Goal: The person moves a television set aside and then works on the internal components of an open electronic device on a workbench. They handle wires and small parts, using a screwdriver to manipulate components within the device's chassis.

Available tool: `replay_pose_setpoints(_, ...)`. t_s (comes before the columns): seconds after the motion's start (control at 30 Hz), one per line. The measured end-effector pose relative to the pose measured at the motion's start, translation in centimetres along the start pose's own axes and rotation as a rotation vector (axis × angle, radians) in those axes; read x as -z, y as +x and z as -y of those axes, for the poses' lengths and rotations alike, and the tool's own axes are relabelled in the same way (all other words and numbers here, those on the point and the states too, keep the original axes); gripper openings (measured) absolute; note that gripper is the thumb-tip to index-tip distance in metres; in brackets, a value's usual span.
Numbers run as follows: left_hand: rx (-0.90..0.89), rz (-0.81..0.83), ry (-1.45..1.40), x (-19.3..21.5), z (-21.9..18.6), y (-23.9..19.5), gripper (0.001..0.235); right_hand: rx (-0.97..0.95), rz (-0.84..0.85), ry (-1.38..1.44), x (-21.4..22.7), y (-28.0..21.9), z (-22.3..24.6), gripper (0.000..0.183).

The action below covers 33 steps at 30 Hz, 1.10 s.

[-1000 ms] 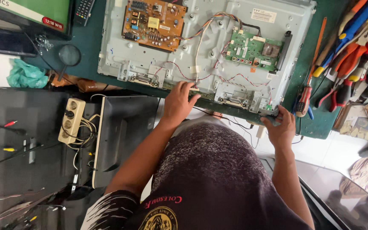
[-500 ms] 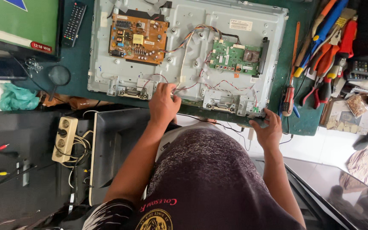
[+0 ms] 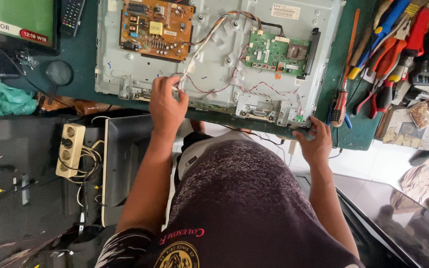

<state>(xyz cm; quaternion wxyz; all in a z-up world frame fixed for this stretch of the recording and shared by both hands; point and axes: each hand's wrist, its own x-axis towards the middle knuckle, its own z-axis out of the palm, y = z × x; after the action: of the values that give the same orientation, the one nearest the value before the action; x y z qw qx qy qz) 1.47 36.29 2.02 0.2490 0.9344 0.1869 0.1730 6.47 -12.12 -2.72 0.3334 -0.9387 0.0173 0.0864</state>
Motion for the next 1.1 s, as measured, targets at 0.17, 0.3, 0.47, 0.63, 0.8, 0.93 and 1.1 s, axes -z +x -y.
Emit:
replay_pose_setpoints(0.17, -0.078, 0.026, -0.083, 1.8, 0.4, 1.0, 0.045, -0.025, 0.021, 0.022, 0.2, -0.2, 0.6, 0.08)
replay_pose_setpoints(0.3, -0.149, 0.064, -0.132, 2.9, -2.6, 0.4, 0.04, 0.019, -0.017, 0.055, -0.3, 0.1, -0.5, 0.081)
replay_pose_setpoints(0.47, -0.211, 0.228, -0.043, -2.9, -3.4, -2.7, 0.034, 0.021, -0.036, 0.052, -0.6, -0.1, -1.1, 0.081)
replay_pose_setpoints(0.63, -0.265, 0.327, 0.064, -6.6, -1.7, -2.1, 0.043, 0.043, -0.021, 0.046, -0.4, 0.0, -1.2, 0.079)
replay_pose_setpoints(0.8, -0.288, 0.315, 0.11, -5.2, -2.9, -1.6, 0.025, 0.04, -0.074, 0.087, -0.6, -0.3, -1.1, 0.078)
replay_pose_setpoints(0.93, -0.39, 0.323, -0.031, -4.9, -5.8, -2.4, 0.041, 0.04, -0.096, 0.102, -0.8, -0.6, -1.0, 0.079)
replay_pose_setpoints(1.1, -0.576, 0.438, -0.083, -8.5, -7.8, -4.0, 0.053, 0.044, -0.07, 0.052, -0.5, -0.6, -1.5, 0.081)
